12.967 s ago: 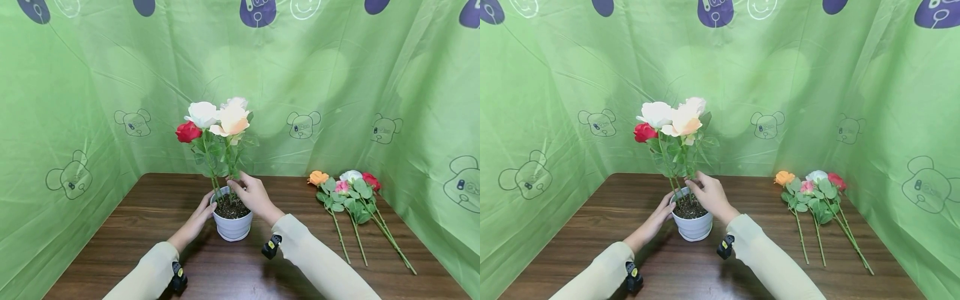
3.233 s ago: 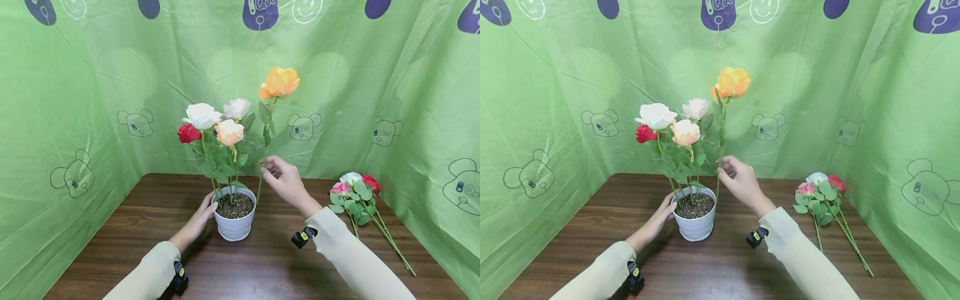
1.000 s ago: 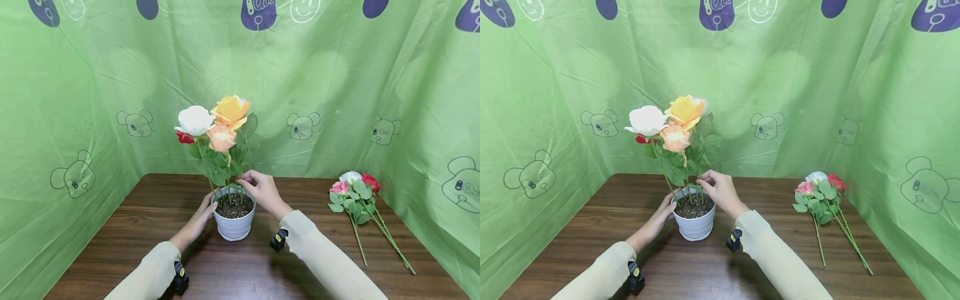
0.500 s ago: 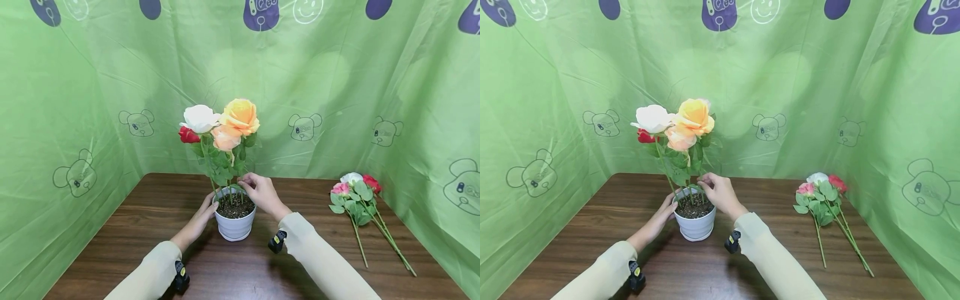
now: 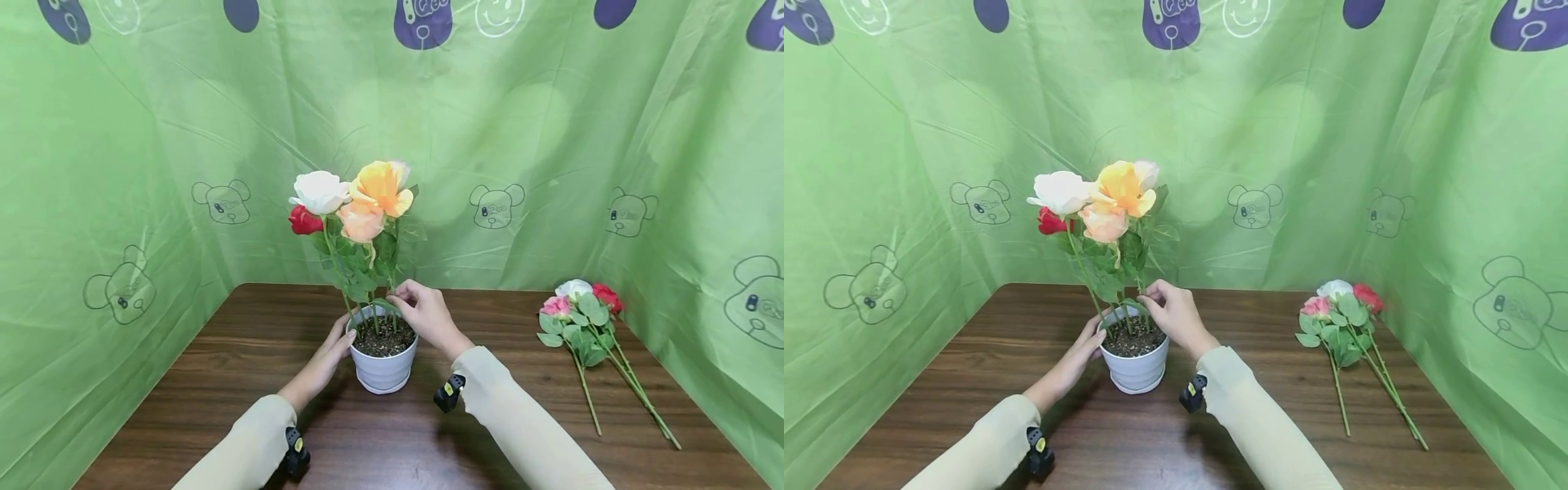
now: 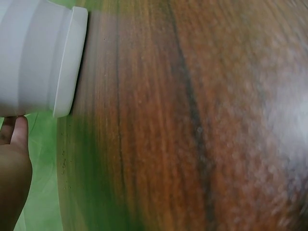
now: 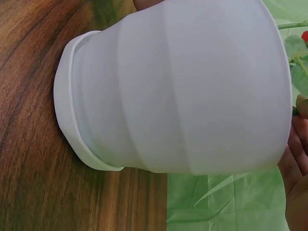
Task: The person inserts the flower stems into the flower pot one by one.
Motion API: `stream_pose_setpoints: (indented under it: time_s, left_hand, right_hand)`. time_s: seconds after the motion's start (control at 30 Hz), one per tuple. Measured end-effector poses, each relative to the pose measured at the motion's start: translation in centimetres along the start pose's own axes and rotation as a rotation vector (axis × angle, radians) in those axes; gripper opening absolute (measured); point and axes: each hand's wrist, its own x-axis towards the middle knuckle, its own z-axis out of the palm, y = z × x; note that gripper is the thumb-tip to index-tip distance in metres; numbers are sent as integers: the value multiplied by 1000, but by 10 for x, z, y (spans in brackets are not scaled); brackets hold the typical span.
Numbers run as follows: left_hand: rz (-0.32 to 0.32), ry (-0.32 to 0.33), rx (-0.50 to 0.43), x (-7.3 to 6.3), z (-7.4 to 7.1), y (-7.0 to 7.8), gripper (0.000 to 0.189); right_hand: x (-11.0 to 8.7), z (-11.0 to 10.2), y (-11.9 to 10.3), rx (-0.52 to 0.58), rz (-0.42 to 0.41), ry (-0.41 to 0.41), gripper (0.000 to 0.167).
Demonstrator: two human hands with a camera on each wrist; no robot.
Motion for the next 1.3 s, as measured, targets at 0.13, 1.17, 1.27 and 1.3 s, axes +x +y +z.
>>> stream_pose_setpoints:
  time_s: [0.13, 1.17, 1.27, 1.3]
  left_hand:
    - [1, 1, -2, 0, 0, -1, 53]
    - [16, -9, -6, -1, 0, 0, 52]
    - [14, -7, -12, -2, 0, 0, 52]
    - [14, -7, -12, -2, 0, 0, 52]
  right_hand:
    - [-1, -1, 2, 26, 3, 7, 12]
    - [-6, -8, 5, 102, 78, -60, 11]
    - [-7, -8, 4, 97, 75, -54, 12]
    - [-8, -9, 4, 95, 75, -53, 12]
